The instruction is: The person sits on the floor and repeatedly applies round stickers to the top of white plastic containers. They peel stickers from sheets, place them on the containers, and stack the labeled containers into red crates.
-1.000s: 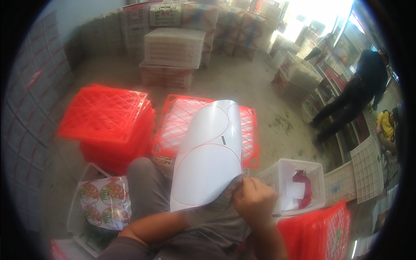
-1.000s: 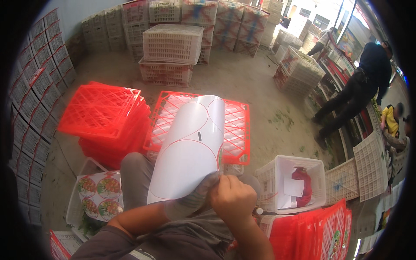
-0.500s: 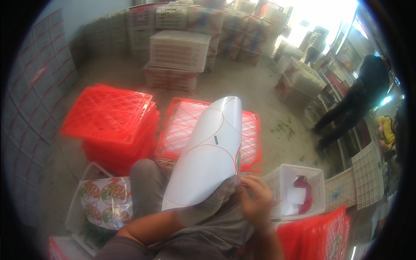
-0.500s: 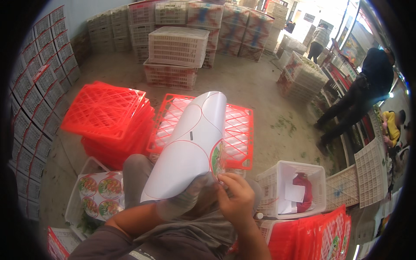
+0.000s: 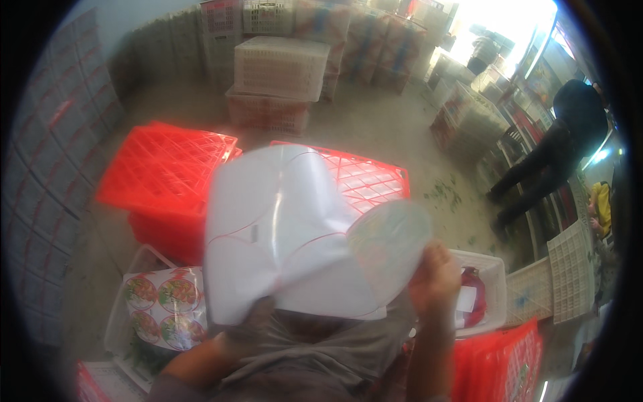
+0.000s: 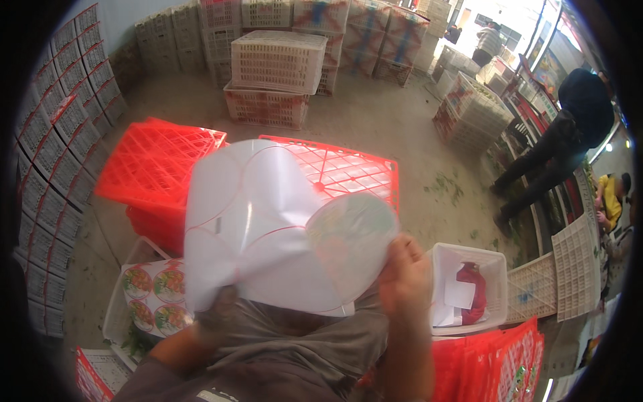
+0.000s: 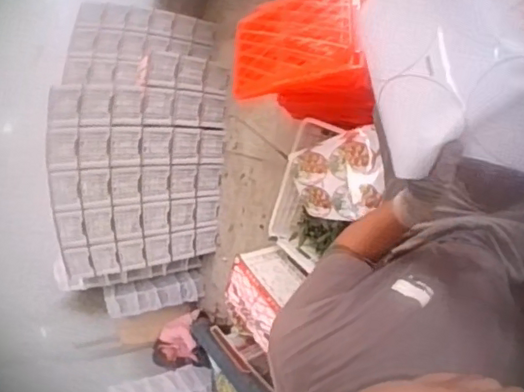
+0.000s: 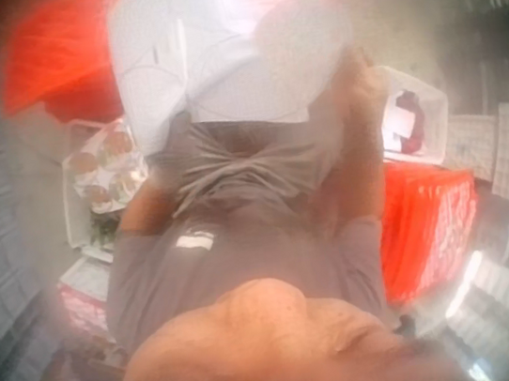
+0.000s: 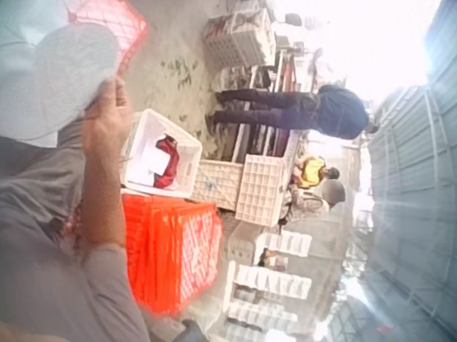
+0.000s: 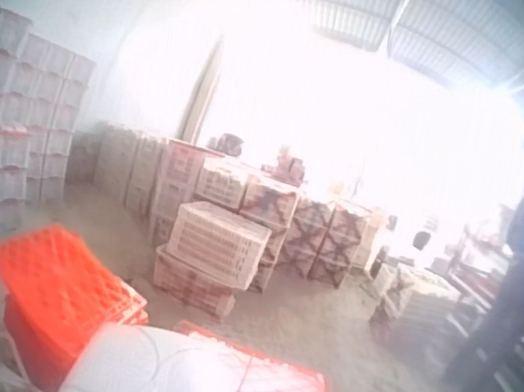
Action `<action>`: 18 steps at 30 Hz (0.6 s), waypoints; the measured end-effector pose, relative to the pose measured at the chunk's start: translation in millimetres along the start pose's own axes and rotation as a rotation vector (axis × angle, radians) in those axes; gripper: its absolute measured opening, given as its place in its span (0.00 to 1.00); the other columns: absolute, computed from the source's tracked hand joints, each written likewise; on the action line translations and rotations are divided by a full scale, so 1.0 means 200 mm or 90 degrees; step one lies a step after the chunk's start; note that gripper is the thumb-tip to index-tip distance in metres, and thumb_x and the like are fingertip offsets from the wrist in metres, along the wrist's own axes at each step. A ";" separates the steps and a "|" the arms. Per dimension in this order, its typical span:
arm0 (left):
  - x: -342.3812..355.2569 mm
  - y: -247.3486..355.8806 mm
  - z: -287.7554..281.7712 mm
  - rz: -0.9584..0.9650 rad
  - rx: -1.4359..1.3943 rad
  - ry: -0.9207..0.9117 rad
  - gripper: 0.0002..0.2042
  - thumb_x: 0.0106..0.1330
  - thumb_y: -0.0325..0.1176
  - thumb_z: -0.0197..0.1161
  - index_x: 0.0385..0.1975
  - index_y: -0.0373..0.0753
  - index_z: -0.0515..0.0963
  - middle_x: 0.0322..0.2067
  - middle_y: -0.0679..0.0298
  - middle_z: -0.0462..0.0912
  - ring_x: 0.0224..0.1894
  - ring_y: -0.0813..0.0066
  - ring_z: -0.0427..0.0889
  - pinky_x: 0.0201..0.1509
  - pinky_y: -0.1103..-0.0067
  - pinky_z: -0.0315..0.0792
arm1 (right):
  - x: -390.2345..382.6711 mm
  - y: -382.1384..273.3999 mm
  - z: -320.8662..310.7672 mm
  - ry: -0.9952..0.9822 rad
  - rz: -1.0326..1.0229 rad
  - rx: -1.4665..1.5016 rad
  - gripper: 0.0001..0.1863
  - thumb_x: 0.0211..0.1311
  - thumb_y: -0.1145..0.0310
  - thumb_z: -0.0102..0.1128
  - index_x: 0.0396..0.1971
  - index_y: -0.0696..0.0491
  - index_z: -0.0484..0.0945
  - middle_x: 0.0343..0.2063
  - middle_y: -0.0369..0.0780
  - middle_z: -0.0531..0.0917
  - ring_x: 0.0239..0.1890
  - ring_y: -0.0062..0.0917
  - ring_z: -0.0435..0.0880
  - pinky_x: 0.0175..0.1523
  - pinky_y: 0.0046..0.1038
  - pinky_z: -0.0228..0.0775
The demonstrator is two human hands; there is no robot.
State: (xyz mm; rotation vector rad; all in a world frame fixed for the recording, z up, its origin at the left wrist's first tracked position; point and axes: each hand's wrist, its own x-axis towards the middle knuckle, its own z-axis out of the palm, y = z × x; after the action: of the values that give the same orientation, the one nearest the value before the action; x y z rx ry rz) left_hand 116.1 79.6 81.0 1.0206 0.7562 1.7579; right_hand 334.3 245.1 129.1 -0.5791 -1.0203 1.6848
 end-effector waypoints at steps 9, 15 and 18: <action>-0.35 0.19 -0.33 0.314 0.437 0.447 0.15 0.68 0.34 0.55 0.49 0.30 0.76 0.46 0.58 0.78 0.47 0.69 0.77 0.52 0.76 0.71 | 0.45 0.04 -0.03 0.267 -0.356 -0.432 0.12 0.69 0.66 0.59 0.39 0.61 0.80 0.28 0.37 0.84 0.31 0.20 0.82 0.40 0.25 0.76; -0.45 0.19 -0.42 0.300 0.549 0.567 0.18 0.66 0.34 0.56 0.51 0.28 0.76 0.49 0.55 0.79 0.50 0.65 0.78 0.56 0.74 0.71 | 0.70 0.44 0.11 0.063 -0.660 -0.802 0.06 0.61 0.70 0.63 0.35 0.56 0.82 0.30 0.43 0.86 0.30 0.32 0.86 0.33 0.29 0.77; -0.46 0.20 -0.45 0.273 0.445 0.558 0.20 0.65 0.36 0.57 0.52 0.27 0.75 0.52 0.56 0.77 0.54 0.66 0.75 0.60 0.70 0.68 | 0.78 0.71 0.16 -0.061 -0.619 -1.039 0.05 0.59 0.72 0.58 0.26 0.55 0.81 0.25 0.42 0.84 0.25 0.40 0.82 0.31 0.31 0.76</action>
State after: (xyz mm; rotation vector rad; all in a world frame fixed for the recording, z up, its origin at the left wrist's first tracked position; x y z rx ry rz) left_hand 40.9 -26.0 43.7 0.8416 1.9092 2.4088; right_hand 182.2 364.5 40.9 -0.7456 -2.1662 -0.2388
